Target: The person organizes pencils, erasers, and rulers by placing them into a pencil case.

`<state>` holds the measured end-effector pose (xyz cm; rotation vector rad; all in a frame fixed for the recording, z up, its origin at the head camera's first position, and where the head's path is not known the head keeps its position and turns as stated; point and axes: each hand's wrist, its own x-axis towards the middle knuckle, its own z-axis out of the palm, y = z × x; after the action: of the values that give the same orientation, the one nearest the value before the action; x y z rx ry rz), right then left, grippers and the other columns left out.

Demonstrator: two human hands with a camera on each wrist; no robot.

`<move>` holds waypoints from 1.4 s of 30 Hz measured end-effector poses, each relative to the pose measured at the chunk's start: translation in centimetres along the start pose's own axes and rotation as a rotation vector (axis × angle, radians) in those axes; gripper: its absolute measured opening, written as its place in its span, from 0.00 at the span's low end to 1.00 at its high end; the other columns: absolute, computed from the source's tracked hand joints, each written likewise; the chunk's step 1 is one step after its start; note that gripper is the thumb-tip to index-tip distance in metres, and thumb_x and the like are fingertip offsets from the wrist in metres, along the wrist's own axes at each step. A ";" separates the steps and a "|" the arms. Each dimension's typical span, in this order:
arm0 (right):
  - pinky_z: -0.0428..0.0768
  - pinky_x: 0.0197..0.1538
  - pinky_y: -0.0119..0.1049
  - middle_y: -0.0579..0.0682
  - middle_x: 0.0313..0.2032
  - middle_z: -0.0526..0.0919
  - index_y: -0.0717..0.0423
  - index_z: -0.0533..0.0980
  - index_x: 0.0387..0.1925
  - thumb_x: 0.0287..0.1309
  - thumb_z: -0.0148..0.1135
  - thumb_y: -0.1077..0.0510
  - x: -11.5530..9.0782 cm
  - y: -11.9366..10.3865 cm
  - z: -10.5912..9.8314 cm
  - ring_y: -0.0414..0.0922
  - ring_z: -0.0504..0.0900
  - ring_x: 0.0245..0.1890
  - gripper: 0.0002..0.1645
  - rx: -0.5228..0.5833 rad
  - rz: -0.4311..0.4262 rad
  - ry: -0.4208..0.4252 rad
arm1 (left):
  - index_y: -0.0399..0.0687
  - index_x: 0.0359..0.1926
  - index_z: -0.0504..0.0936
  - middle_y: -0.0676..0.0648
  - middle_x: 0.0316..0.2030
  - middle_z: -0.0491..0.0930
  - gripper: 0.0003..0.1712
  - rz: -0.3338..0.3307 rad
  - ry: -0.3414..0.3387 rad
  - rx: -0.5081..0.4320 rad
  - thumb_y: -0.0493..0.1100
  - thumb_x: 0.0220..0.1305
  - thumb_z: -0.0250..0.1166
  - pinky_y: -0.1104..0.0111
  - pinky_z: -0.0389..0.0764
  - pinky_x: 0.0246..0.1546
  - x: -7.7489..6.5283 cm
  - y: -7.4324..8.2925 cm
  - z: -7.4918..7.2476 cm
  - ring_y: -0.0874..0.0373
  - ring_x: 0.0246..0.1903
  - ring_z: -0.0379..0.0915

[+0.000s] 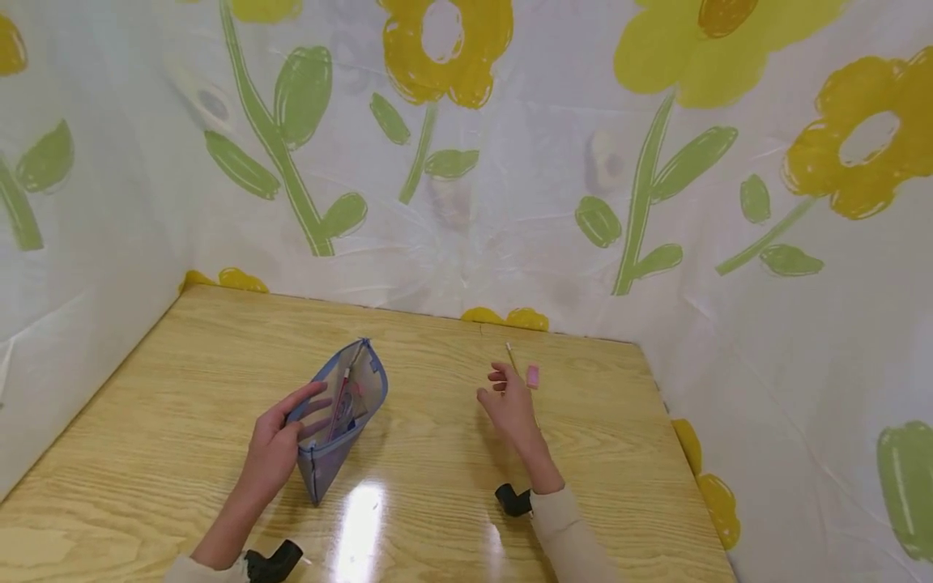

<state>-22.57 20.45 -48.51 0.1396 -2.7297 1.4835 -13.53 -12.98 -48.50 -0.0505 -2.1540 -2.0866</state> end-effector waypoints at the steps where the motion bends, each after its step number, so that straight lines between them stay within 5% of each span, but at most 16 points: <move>1: 0.77 0.61 0.59 0.68 0.59 0.76 0.70 0.65 0.70 0.66 0.62 0.63 0.2 0.2 -0.5 0.63 0.75 0.58 0.34 -0.028 0.015 -0.004 | 0.30 0.70 0.68 0.29 0.68 0.69 0.36 0.001 0.001 0.000 0.22 0.62 0.34 0.57 0.83 0.57 0.0 0.0 0.0 0.34 0.62 0.71; 10: 0.78 0.60 0.62 0.74 0.64 0.69 0.74 0.61 0.70 0.67 0.59 0.58 1.5 1.8 -3.0 0.69 0.69 0.65 0.37 -0.235 0.140 -0.084 | 0.31 0.70 0.69 0.28 0.65 0.71 0.36 0.000 0.004 0.003 0.22 0.62 0.35 0.61 0.84 0.56 -0.2 -0.2 -0.1 0.32 0.60 0.73; 20: 0.75 0.63 0.62 0.76 0.58 0.72 0.80 0.64 0.64 0.57 0.57 0.67 2.2 3.0 -2.4 0.69 0.72 0.61 0.34 -0.327 0.114 -0.021 | 0.31 0.70 0.70 0.28 0.64 0.72 0.36 0.009 0.017 0.003 0.22 0.62 0.35 0.65 0.85 0.53 -0.1 -0.3 0.0 0.32 0.58 0.75; 30: 0.78 0.46 0.50 0.76 0.59 0.71 0.78 0.65 0.66 0.53 0.53 0.71 4.0 3.1 -2.5 0.65 0.76 0.53 0.36 -0.447 0.156 -0.071 | 0.30 0.69 0.70 0.29 0.65 0.72 0.36 0.020 0.027 0.008 0.21 0.61 0.35 0.67 0.85 0.52 -0.1 -0.2 0.0 0.49 0.56 0.80; 33: 0.69 0.30 0.39 0.64 0.35 0.79 0.78 0.68 0.64 0.52 0.50 0.74 4.3 3.1 -2.3 0.51 0.73 0.28 0.33 -0.435 0.145 -0.100 | 0.30 0.69 0.70 0.29 0.65 0.71 0.36 0.020 0.026 0.007 0.22 0.61 0.34 0.65 0.85 0.53 0.0 -0.2 0.0 0.45 0.57 0.79; 37: 0.54 0.25 0.34 0.46 0.18 0.62 0.77 0.73 0.59 0.53 0.49 0.76 4.5 2.9 -2.1 0.41 0.51 0.20 0.29 -0.397 0.122 -0.126 | 0.30 0.69 0.69 0.29 0.66 0.70 0.36 0.016 0.026 0.006 0.22 0.62 0.34 0.62 0.85 0.54 0.1 -0.2 0.1 0.35 0.59 0.75; 42: 0.75 0.30 0.38 0.55 0.29 0.80 0.75 0.76 0.55 0.54 0.58 0.72 4.5 2.7 -1.8 0.45 0.73 0.27 0.24 -0.414 0.126 -0.111 | 0.30 0.69 0.70 0.29 0.66 0.71 0.36 0.012 0.031 0.006 0.22 0.62 0.34 0.61 0.85 0.54 0.1 -0.3 0.1 0.36 0.59 0.74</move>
<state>-27.30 23.09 -49.47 0.0392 -3.1145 0.9223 -13.67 -12.88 -48.75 -0.0308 -2.1364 -2.0608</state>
